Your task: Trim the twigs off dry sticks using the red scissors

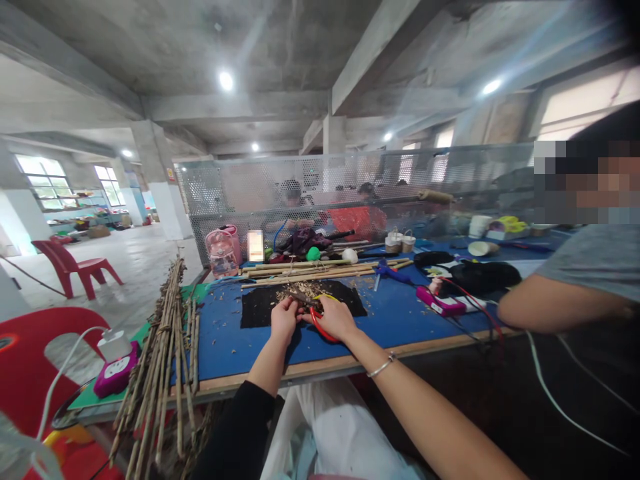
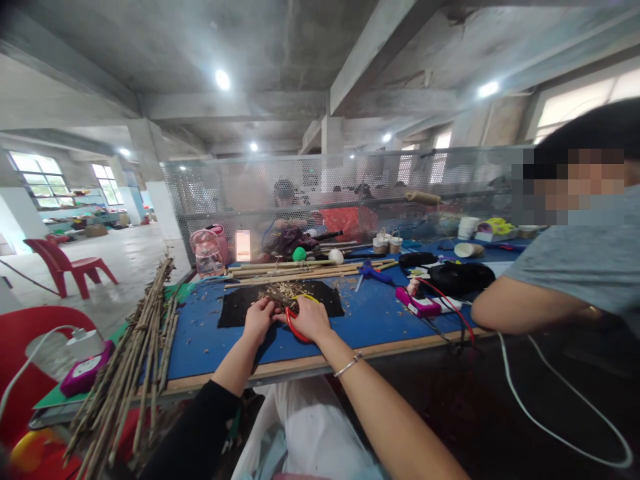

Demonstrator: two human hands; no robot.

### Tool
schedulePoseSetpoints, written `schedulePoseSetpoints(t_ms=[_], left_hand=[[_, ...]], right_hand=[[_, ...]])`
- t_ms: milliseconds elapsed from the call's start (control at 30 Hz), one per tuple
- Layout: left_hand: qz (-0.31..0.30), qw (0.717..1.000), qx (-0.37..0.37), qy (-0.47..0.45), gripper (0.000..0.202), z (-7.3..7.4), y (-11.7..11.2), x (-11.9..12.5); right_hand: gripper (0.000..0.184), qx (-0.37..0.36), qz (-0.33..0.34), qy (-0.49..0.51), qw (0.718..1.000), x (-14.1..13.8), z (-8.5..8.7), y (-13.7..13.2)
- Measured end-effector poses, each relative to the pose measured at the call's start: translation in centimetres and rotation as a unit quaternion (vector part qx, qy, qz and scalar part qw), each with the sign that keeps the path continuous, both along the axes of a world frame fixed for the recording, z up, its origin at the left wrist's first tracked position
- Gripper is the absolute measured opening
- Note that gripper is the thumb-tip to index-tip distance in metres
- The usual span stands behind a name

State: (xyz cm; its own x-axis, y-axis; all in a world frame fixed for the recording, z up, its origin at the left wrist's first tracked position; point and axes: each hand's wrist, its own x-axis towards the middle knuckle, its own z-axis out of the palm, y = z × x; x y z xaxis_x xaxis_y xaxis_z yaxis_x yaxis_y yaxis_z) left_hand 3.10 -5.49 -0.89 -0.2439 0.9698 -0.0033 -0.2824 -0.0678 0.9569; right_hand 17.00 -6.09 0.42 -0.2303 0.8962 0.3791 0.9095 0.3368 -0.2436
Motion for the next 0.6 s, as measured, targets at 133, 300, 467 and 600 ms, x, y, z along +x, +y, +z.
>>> schedulePoseSetpoints(t_ms=[133,300,467,600], left_hand=[[-0.027,0.999,0.017,0.023,0.013,-0.5,0.1,-0.1],[-0.066,0.997,0.020,0.037,0.009,-1.0,0.5,-0.1],[-0.084,0.996,0.019,0.030,0.006,-1.2,0.6,-0.1],[-0.092,0.995,0.017,0.020,0.008,-1.4,0.8,-0.2]], right_hand=[[0.057,0.016,0.010,0.000,1.000,0.0,-0.1,0.1],[0.053,0.032,0.013,-0.006,0.999,0.0,-0.3,0.1],[0.051,0.026,0.015,-0.008,1.000,-0.1,-0.2,0.1],[0.052,0.019,0.013,-0.014,1.000,-0.1,-0.1,0.2]])
